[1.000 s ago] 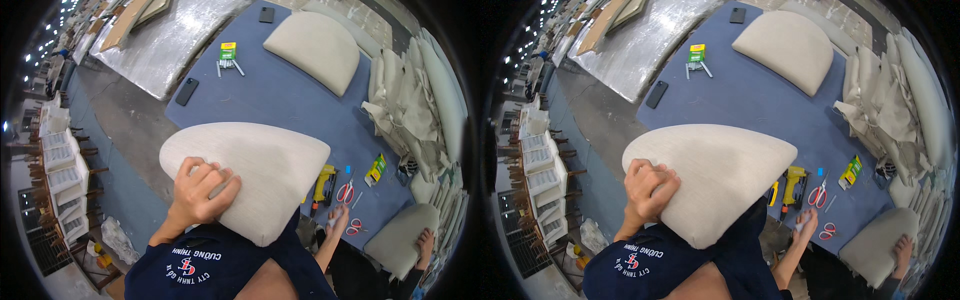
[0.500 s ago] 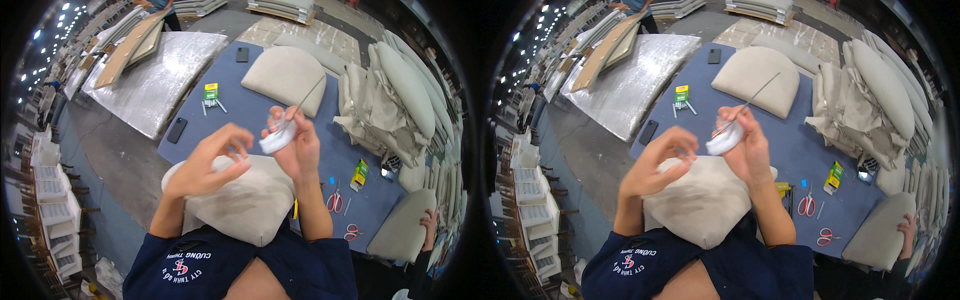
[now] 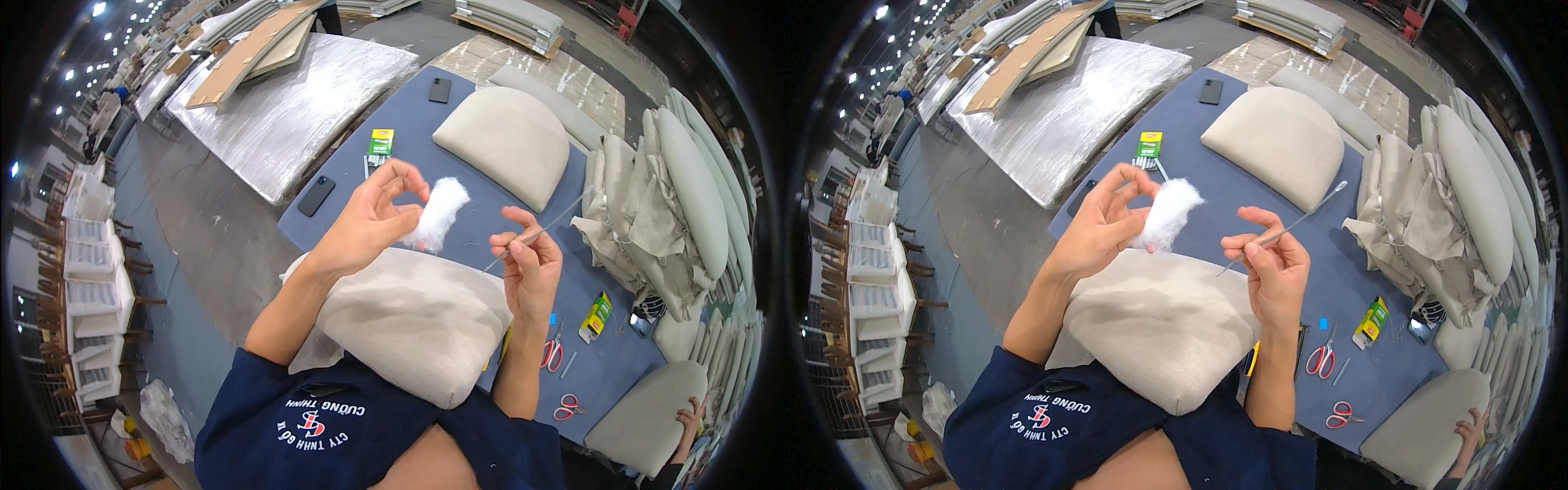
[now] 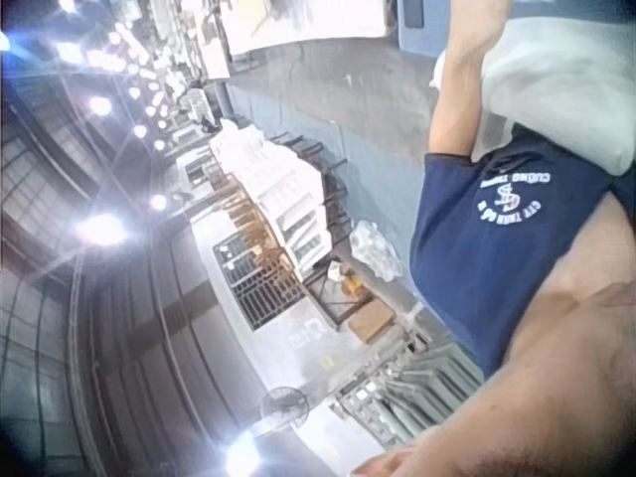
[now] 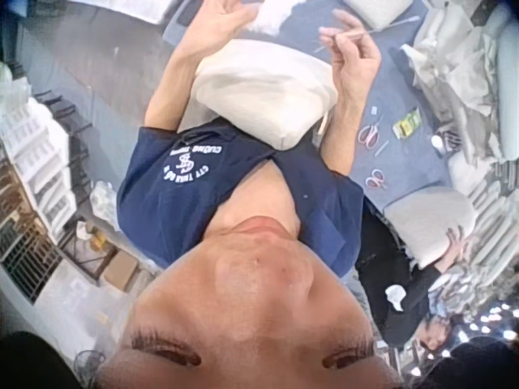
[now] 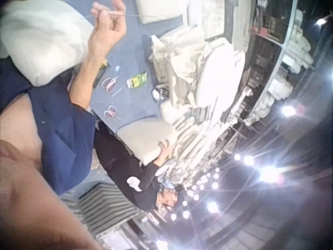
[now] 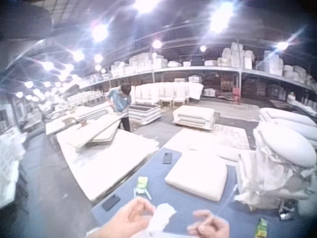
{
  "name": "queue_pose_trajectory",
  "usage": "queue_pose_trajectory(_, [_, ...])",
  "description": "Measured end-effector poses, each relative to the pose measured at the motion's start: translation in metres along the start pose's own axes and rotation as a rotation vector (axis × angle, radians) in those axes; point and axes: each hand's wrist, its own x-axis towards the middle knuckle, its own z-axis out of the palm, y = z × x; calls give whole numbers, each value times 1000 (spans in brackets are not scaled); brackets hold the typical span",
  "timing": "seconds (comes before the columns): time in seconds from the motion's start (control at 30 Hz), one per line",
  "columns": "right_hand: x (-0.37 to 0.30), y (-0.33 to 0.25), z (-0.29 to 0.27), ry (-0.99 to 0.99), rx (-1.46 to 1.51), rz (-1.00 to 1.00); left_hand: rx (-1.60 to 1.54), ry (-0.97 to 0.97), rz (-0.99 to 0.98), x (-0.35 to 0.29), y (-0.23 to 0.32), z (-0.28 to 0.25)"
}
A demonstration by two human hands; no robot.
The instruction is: The person staples fabric onto a cushion frame using a staple gun, then marks and cuts the fabric with a marker and scissors. They insert foam padding and continue stitching and stapling to secure the fabric around the cushion.
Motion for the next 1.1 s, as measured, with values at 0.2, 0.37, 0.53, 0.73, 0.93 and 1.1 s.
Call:
queue_pose_trajectory(0.2, [4, -10, 12, 19, -62, -73, 145, -151, -11, 8, 4, -4])
queue_pose_trajectory(0.37, [5, -19, 26, -107, -511, -268, 249, -170, -94, 19, 5, 0])
queue_pose_trajectory(0.53, [22, -11, 33, -89, -856, -508, 99, -170, -137, 28, 3, 14])
queue_pose_trajectory(0.73, [16, -6, 27, 41, -366, -107, 291, -147, -27, 34, -8, 10])
queue_pose_trajectory(0.93, [19, -8, 28, 123, -158, -95, 350, -119, -45, 35, -10, 13])
queue_pose_trajectory(1.1, [19, -2, 23, 100, -309, -120, 435, -125, -12, 36, -10, 13])
